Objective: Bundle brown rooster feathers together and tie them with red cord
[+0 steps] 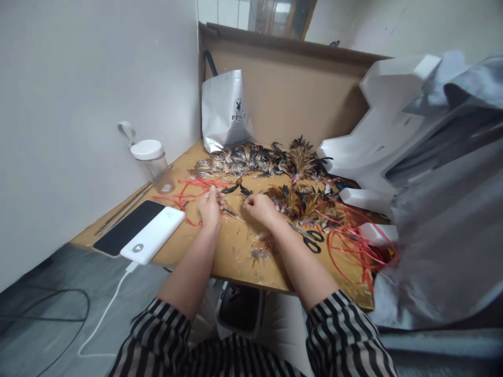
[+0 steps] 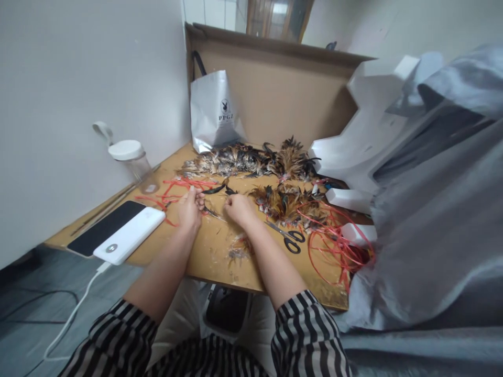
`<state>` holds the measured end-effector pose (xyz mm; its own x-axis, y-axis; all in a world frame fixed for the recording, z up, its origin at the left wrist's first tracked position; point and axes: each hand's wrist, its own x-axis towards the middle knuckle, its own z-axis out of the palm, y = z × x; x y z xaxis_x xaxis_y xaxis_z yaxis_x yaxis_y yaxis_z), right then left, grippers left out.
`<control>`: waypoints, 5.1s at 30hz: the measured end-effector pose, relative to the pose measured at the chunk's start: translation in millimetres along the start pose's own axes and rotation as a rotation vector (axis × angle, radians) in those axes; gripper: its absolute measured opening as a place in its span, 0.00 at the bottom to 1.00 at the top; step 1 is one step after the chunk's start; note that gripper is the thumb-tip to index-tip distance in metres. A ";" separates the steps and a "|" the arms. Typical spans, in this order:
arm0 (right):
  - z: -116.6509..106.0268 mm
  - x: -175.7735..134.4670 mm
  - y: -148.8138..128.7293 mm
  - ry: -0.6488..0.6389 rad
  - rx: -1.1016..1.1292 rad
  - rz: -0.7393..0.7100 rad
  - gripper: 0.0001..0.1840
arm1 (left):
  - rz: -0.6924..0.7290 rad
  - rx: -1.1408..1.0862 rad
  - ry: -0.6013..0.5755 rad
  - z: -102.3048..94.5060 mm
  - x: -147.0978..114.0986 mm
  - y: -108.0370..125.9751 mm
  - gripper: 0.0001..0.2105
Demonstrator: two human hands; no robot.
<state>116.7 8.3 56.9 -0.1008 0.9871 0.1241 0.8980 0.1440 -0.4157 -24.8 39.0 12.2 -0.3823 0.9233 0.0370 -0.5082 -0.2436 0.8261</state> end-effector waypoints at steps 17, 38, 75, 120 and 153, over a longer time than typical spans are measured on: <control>36.8 0.0 -2.5 -0.093 -0.146 0.009 0.10 | -0.016 0.060 -0.014 -5.6 1.6 -11.4 0.19; 11.6 -2.1 39.8 -0.174 1.557 0.057 0.11 | 0.081 0.319 -0.197 3.6 -14.4 -12.8 0.12; -4.2 -7.6 54.9 -0.123 1.923 -0.029 0.04 | 0.414 1.340 -1.063 -11.4 -5.6 -10.3 0.10; -7.5 -6.6 63.6 -0.299 2.126 -0.124 0.05 | -0.214 0.592 -0.841 43.5 -12.3 18.3 0.16; 5.2 -6.0 52.8 -0.247 1.651 -0.116 0.09 | -0.539 -0.138 -0.456 10.3 -1.9 -11.0 0.10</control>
<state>162.5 10.4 29.5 -0.3348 0.9300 0.1515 -0.4864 -0.0329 -0.8731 -10.6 42.9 8.8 0.2949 0.9503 -0.0999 -0.6398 0.2741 0.7180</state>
